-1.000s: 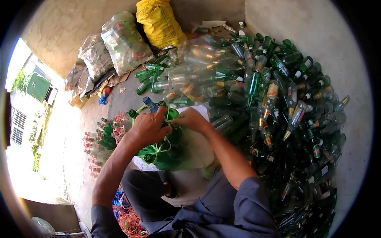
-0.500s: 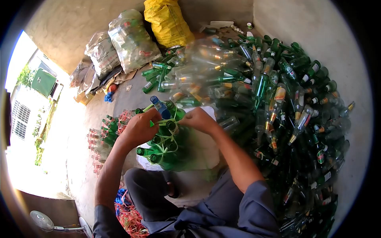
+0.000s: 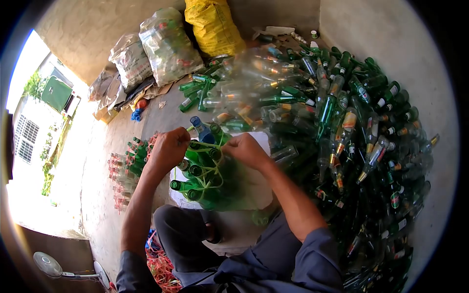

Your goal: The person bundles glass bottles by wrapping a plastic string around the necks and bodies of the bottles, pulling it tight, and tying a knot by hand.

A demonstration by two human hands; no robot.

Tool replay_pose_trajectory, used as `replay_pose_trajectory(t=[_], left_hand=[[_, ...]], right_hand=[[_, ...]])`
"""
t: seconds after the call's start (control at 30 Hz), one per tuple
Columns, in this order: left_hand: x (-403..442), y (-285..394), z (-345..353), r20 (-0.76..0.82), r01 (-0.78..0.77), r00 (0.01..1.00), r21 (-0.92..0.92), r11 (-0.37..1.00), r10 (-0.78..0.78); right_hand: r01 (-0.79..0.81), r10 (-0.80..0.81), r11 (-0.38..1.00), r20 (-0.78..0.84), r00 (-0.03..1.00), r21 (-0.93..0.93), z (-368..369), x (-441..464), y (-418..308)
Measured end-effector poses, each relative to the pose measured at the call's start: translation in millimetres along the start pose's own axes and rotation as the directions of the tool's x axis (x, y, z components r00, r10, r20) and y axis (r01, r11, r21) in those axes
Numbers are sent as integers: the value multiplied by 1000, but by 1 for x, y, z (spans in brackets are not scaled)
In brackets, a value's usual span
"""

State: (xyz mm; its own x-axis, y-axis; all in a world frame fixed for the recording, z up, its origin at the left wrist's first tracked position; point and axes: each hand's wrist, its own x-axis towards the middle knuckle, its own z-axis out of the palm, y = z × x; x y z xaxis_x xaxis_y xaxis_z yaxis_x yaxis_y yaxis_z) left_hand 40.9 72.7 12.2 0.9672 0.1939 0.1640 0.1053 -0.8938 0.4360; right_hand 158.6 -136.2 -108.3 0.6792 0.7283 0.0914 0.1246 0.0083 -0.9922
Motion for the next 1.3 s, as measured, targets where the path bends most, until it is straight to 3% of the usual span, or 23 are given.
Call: replay_pose_trajectory(t=[0.33,0.43,0.53,0.63,0.67,0.77,0.87,0.9,1.0,1.23,1.3], left_hand=[[17,-13,19,13,-8,1000,49,999,7],[16,-13,20,16,17,1000,52,999,-18],[12,-14,23,7,27,1000,20,999,-27],[4,-9,24,-25,55,998,59,997,-54],[0,-5,22,-39,70,997,85,994,-67],[-16,21,14,-210,-220,948,105,970,238],[-11,44,7,-179,-534,805,199,822,566],[-9,46,10,-58,-566,816,123,815,576],[2,44,28,39,-631,776,49,774,630],[2,49,27,153,-634,773,234,737,616],[2,52,27,159,-613,790,261,746,593]], right_hand=[[-71,67,995,-54,996,-75,-8,-5,-31],[-70,74,996,-82,994,53,-13,-3,-29],[-147,155,987,-117,981,68,-19,-9,-46],[-144,181,937,-90,979,318,-26,-3,-30],[-171,206,935,-85,975,310,-29,-4,-26],[-243,280,913,-71,957,327,-29,-12,-41],[-277,320,878,-48,946,391,-28,-10,-40],[-283,326,868,-40,944,407,-28,-9,-38],[-264,313,874,-57,948,409,-25,-5,-28],[-283,369,870,-153,917,403,-20,-2,-24],[-199,309,872,-189,932,448,-21,-1,-21]])
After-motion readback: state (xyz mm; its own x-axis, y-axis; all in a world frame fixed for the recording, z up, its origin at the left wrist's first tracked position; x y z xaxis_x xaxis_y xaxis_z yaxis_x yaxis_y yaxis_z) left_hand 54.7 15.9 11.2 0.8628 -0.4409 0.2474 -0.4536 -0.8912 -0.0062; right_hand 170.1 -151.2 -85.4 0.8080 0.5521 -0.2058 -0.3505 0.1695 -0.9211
